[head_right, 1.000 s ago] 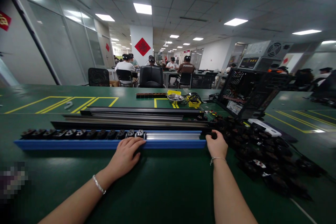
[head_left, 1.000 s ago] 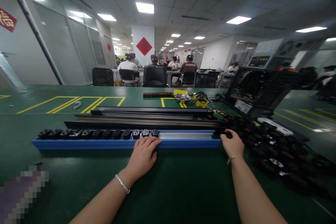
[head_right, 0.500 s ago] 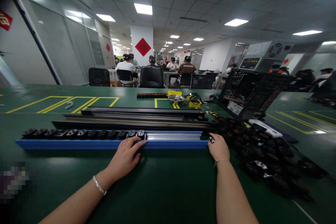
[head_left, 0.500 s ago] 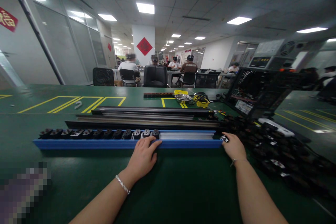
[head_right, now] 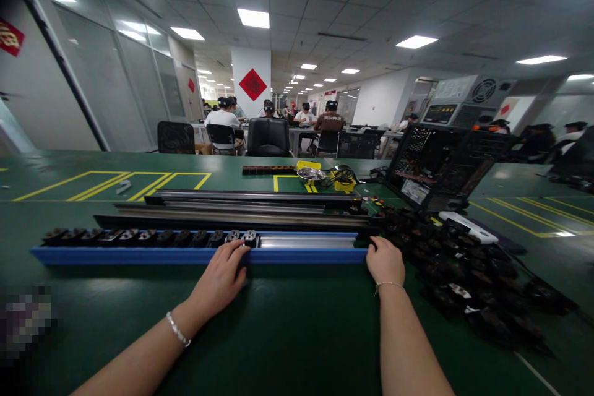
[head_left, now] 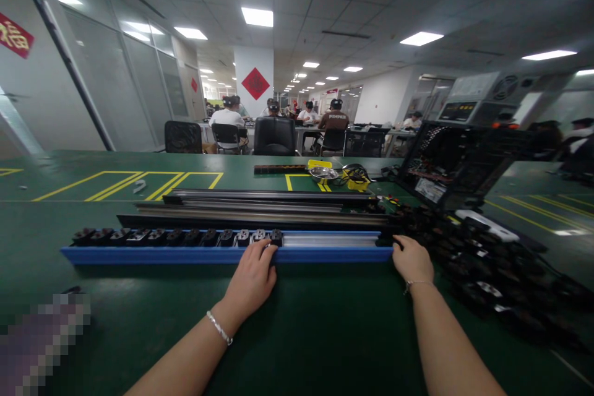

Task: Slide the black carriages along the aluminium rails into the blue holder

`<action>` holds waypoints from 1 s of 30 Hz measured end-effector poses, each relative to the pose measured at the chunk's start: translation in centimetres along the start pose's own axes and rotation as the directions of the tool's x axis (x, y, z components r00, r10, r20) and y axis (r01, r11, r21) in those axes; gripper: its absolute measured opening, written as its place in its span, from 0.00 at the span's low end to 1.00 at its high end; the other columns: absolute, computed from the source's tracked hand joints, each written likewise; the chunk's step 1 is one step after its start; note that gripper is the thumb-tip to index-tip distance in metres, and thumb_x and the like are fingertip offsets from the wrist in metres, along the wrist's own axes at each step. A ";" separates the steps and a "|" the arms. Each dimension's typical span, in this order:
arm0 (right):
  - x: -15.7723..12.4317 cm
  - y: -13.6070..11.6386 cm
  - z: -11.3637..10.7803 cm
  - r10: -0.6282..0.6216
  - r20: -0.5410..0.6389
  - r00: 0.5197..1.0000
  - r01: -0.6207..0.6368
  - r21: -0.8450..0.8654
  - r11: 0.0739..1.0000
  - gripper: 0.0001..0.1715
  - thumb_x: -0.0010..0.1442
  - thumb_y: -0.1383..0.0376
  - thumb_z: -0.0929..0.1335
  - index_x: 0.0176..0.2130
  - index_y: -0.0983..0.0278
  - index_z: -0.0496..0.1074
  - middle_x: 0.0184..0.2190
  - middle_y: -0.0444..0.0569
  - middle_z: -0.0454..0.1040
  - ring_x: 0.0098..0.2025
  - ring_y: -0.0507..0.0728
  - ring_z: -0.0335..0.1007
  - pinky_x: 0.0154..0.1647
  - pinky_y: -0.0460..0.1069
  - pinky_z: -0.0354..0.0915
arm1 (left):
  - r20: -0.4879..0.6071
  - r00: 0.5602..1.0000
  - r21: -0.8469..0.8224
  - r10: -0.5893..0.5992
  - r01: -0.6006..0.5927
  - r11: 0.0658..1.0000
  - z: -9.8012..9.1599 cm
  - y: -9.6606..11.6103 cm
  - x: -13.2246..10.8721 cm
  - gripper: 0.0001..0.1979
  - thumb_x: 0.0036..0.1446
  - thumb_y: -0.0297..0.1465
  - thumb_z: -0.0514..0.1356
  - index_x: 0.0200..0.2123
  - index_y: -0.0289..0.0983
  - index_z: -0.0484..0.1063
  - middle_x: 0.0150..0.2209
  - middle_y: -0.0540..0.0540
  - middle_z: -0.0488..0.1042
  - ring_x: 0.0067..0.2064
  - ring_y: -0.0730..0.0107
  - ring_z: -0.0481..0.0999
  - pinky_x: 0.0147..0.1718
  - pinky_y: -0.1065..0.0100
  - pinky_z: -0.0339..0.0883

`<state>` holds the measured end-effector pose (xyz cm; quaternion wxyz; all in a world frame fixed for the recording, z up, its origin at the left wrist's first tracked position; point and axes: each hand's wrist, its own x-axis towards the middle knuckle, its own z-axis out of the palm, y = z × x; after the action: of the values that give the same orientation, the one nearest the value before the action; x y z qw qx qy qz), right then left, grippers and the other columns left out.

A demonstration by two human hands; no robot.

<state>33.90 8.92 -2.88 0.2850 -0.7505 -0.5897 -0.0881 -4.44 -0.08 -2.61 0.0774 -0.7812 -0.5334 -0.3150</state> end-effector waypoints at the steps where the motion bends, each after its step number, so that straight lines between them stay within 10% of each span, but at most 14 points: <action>1: -0.1 -0.5 -0.3 0.007 -0.073 0.997 -0.006 0.017 1.000 0.21 0.55 0.64 0.58 0.42 0.66 0.73 0.45 0.55 0.72 0.47 0.59 0.64 0.51 0.53 0.58 | -0.001 1.000 0.004 -0.003 0.003 1.000 0.0 0.0 0.0 0.19 0.53 0.25 0.52 0.50 0.37 0.62 0.52 0.40 0.64 0.54 0.57 0.62 0.54 0.51 0.61; 4: -0.7 -3.2 -1.2 -0.026 -0.222 0.975 0.040 0.060 0.997 0.18 0.56 0.62 0.58 0.37 0.67 0.72 0.39 0.56 0.72 0.43 0.60 0.64 0.47 0.54 0.58 | -0.006 1.000 0.014 -0.004 0.004 1.000 0.0 0.2 0.2 0.18 0.53 0.25 0.53 0.49 0.38 0.64 0.50 0.41 0.66 0.53 0.57 0.63 0.53 0.51 0.61; 10: -4.1 -12.2 -0.6 -0.421 -0.055 0.905 0.413 0.345 0.843 0.17 0.60 0.59 0.58 0.31 0.63 0.71 0.38 0.53 0.73 0.44 0.57 0.64 0.50 0.51 0.57 | -0.005 1.000 0.020 0.003 -0.003 1.000 -0.2 0.4 0.4 0.17 0.52 0.25 0.53 0.47 0.37 0.65 0.48 0.42 0.68 0.51 0.59 0.65 0.53 0.53 0.61; 18: -8.1 -23.4 0.5 -0.411 0.150 0.899 0.286 0.509 0.812 0.24 0.57 0.54 0.61 0.50 0.62 0.68 0.49 0.48 0.71 0.51 0.56 0.64 0.52 0.50 0.56 | -0.023 0.999 0.015 0.028 -0.028 1.000 -0.1 0.1 0.5 0.18 0.51 0.23 0.53 0.47 0.36 0.65 0.47 0.42 0.70 0.50 0.59 0.65 0.53 0.55 0.61; 30: -8.3 -25.8 0.1 -0.316 0.286 0.905 0.221 0.319 0.921 0.16 0.55 0.54 0.62 0.41 0.51 0.73 0.42 0.40 0.75 0.46 0.56 0.65 0.47 0.52 0.54 | -0.061 0.998 -0.034 0.014 -0.016 0.999 0.0 -0.2 0.5 0.19 0.49 0.22 0.52 0.46 0.37 0.64 0.49 0.42 0.68 0.51 0.60 0.66 0.52 0.55 0.63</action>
<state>7.39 5.68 1.50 0.2696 -0.6173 -0.7342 0.0847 -4.49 0.35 -2.37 0.0824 -0.7766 -0.5193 -0.3470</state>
